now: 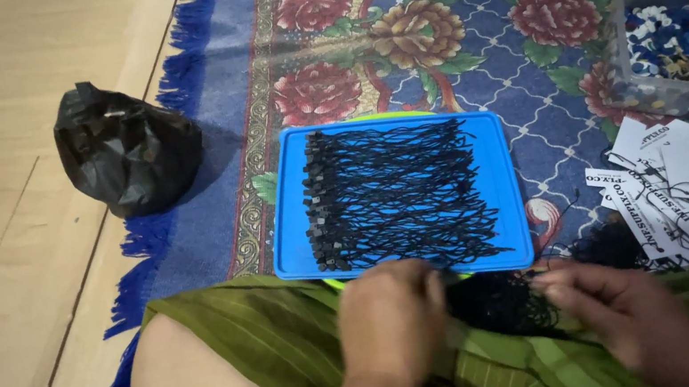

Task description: The person sits on the floor and ties black cable ties by hand. They repeatedly pick up a cable tie, pull the tail through the head to tighten it, and place the finished tie onto a blue tray.

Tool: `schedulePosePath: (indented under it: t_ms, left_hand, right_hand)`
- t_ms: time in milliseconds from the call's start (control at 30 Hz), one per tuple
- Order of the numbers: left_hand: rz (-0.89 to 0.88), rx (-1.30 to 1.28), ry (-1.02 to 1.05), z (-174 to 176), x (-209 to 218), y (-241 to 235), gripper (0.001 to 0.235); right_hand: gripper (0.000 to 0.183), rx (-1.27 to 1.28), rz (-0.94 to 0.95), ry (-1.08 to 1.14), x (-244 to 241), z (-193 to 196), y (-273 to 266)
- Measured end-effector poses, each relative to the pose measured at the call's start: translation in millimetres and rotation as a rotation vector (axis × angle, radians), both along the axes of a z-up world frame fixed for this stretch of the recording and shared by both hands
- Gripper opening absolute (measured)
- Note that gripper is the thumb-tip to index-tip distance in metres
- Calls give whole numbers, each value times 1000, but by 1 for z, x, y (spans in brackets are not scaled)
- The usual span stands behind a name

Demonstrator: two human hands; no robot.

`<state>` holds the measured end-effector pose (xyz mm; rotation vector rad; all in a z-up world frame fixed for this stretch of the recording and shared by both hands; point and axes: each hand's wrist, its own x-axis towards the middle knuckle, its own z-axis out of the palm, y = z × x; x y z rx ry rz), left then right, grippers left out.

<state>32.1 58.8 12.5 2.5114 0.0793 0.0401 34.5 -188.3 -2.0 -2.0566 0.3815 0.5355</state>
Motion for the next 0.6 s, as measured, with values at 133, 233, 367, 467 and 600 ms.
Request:
schedulePosePath:
  t_ms: [133,233,367,467,600]
  left_hand:
    - [180,-88,88,-11,9,23,21]
    - [297,-351,278,-5,17,37,22]
    - [404,-387,281,0,25,52,19]
    - [433,-348,320,9,34,64,19]
    - [372,-225,293,-9,48,95,24]
  right_hand:
    - [33,-134,14,-121,4,-17,-20]
    - [32,-21,-4,-138,6,-10,-16]
    - [30,-351,130,-183,13,-6,-3]
    - [28,-420,289,-420,23,-16,4]
    - [30,-260,275,-451,37,15,41]
